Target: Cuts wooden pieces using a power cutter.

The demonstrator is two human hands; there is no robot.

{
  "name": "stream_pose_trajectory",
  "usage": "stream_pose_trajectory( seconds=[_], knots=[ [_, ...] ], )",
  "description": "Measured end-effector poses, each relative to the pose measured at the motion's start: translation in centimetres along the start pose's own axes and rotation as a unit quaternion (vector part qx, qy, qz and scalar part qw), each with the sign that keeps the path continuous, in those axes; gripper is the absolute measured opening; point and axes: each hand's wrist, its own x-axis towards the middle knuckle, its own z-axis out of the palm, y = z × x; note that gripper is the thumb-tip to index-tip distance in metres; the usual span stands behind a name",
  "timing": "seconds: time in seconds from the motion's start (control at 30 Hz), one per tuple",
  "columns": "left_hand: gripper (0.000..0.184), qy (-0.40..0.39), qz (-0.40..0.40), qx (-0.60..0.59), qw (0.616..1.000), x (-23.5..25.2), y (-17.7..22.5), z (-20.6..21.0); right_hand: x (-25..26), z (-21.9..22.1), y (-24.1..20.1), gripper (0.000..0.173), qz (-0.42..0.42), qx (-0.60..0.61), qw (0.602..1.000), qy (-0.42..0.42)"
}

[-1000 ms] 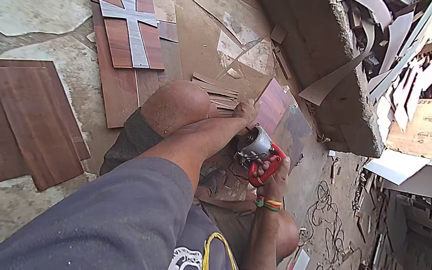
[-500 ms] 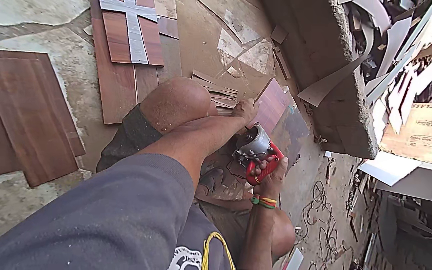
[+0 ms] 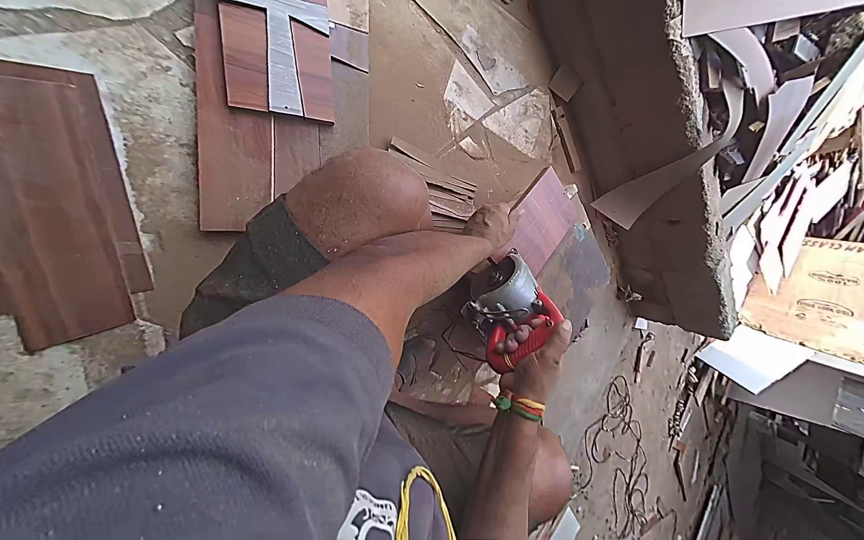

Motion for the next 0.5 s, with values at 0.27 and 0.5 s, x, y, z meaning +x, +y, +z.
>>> stream_pose_trajectory(
  seconds=[0.27,0.5],
  knots=[
    [0.052,-0.007,0.013,-0.006,1.000,-0.08,-0.11,-0.07,0.44,-0.10,0.12,0.064,-0.006,0.002,1.000,-0.013],
    [0.055,-0.007,0.010,-0.015,1.000,-0.55,0.11,-0.38,0.69,-0.07,0.07,0.065,-0.009,0.004,1.000,-0.012]
  ],
)
